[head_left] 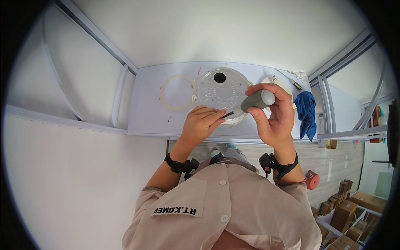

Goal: The person uses a screwdriver to tighten screws on a circular plastic cover, then wipes the interior of a white bucket with a blue cloth. The person places the cover back onto the bucket and continues to tighten screws to secure it.

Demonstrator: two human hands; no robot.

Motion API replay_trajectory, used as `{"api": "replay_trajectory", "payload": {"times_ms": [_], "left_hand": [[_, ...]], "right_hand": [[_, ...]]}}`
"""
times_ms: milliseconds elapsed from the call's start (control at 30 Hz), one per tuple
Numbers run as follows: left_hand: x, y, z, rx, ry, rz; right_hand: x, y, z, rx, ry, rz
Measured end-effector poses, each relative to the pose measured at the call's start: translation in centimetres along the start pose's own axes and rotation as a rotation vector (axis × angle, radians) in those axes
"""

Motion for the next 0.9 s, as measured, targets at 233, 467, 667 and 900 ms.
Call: {"api": "replay_trajectory", "payload": {"times_ms": [233, 467, 667, 900], "left_hand": [[-0.1, -0.4, 0.0, -0.015, 0.002, 0.048], [0.0, -0.4, 0.5, -0.03, 0.013, 0.08], [-0.2, -0.3, 0.6, -0.056, 0.021, 0.103], [0.2, 0.1, 0.9, -0.085, 0.07, 0.052]], "right_hand": [[0.2, -0.5, 0.5, 0.026, 0.1, 0.141], [1.3, -1.7, 0.7, 0.0, 0.071, 0.054], [1.7, -2.0, 1.1, 0.001, 0.128, 0.108], [1.5, -2.4, 1.4, -0.163, 0.216, 0.042]]}}
Point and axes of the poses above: each hand's wrist, its own y-axis away from the middle knuckle, its own x-axis out of the palm, z = x × y, the point moved 5 cm from there along -y, towards the middle knuckle, and after that the axes turned 4 degrees about -x, right-handed, at the moved point
